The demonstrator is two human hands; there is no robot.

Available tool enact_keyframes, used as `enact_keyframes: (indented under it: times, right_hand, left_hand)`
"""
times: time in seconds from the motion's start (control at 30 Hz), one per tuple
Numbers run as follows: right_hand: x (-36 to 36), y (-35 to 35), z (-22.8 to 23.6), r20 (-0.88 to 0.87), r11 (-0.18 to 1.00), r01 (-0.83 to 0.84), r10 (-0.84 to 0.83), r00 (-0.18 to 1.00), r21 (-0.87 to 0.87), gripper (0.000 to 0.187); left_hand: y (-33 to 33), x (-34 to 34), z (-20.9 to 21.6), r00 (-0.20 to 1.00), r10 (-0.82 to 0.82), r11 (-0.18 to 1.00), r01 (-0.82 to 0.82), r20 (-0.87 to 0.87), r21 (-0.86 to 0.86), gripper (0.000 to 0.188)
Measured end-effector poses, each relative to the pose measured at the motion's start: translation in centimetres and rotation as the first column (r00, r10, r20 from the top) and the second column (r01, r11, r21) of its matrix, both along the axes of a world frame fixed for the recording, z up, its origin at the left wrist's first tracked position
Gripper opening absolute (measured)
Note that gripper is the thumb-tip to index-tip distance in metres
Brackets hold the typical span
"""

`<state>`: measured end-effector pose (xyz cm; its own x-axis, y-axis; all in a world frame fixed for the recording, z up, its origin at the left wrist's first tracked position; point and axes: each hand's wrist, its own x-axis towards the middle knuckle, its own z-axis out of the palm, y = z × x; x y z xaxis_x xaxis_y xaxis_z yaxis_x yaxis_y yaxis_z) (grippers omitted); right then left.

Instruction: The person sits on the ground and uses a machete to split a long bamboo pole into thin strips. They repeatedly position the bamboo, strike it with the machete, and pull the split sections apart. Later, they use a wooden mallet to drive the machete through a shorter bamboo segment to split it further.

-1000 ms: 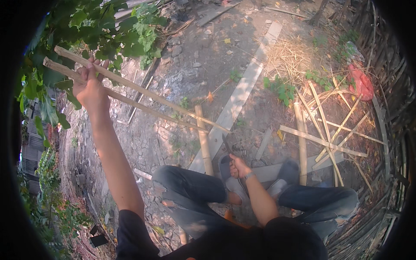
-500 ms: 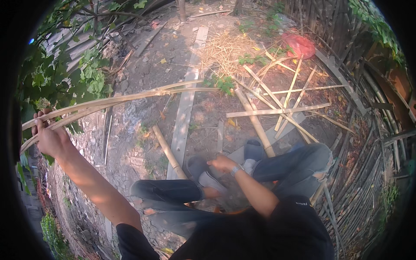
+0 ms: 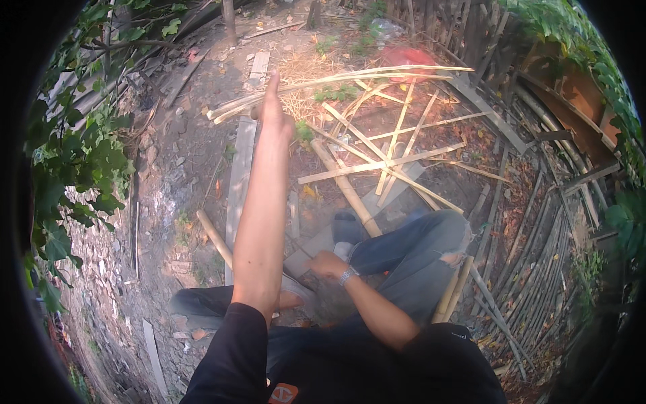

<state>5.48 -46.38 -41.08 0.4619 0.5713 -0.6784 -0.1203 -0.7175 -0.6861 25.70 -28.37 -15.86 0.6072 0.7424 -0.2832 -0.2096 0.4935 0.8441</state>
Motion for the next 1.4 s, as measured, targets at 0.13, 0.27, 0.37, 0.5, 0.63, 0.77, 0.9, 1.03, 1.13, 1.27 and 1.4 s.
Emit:
enact_keyframes:
  times: [0.13, 0.27, 0.37, 0.5, 0.63, 0.77, 0.9, 1.03, 1.13, 1.27, 1.4]
  right_hand:
    - [1.6, 0.0, -1.6, 0.125, 0.996, 0.08, -0.074, 0.989, -0.038, 0.054]
    - [3.7, 1.2, -3.9, 0.38, 0.967, 0.226, -0.166, 0.91, -0.119, 0.047]
    - [6.0, 3.4, -2.8, 0.411, 0.957, 0.225, -0.134, 0.902, -0.182, 0.046]
    - [12.1, 4.0, -5.4, 0.503, 0.97, 0.179, -0.074, 0.861, -0.163, 0.048]
    - [16.6, 5.5, -3.7, 0.69, 0.887, 0.406, -0.435, 0.578, 0.219, 0.043]
    - [22.5, 3.5, 0.8, 0.614, 0.756, 0.454, -0.651, 0.446, 0.471, 0.032]
    - [18.7, 0.7, 11.5, 0.158, 0.662, 0.559, -0.704, 0.692, 0.499, 0.029]
    - [11.2, -4.0, 20.5, -0.098, 0.577, 0.54, -0.622, 0.777, 0.613, 0.028]
    - [7.0, -7.6, 23.4, -0.327, 0.51, 0.594, -0.52, 0.789, 0.622, 0.039]
    - [1.4, -12.5, 26.6, -0.216, 0.447, 0.483, -0.526, 0.823, 0.753, 0.044]
    - [-2.7, -16.4, 29.4, -0.04, 0.444, 0.41, -0.639, 0.769, 0.796, 0.045]
  left_hand:
    - [-3.2, -5.3, -10.1, 0.914, -0.326, 0.831, 0.399, -0.241, 0.389, 0.107]
    - [0.1, -21.7, -14.7, 0.97, -0.179, 0.907, 0.227, -0.162, 0.355, 0.07]
    - [2.4, -35.1, -15.2, 0.95, 0.113, 0.917, 0.013, -0.29, 0.399, 0.053]
    - [3.2, -45.4, -10.8, 0.899, 0.438, 0.861, -0.425, 0.014, 0.279, 0.033]
    - [6.2, -55.7, -9.0, 0.736, 0.676, 0.431, -0.35, -0.041, 0.832, 0.019]
    - [10.7, -60.3, -10.9, 0.536, 0.843, 0.439, -0.649, -0.036, 0.621, 0.018]
    - [12.3, -64.4, -22.4, 0.602, 0.686, 0.722, -0.495, -0.409, 0.483, 0.028]
    - [7.6, -61.4, -34.8, 0.721, 0.108, 0.987, -0.161, -0.685, -0.013, 0.037]
    - [3.2, -54.3, -40.3, 0.647, -0.192, 0.98, 0.16, -0.738, -0.115, 0.043]
    - [0.4, -48.7, -43.4, 0.393, -0.157, 0.923, 0.384, -0.906, 0.007, 0.05]
    - [-0.2, -51.8, -45.5, 0.28, -0.067, 0.905, 0.421, -0.958, 0.059, 0.058]
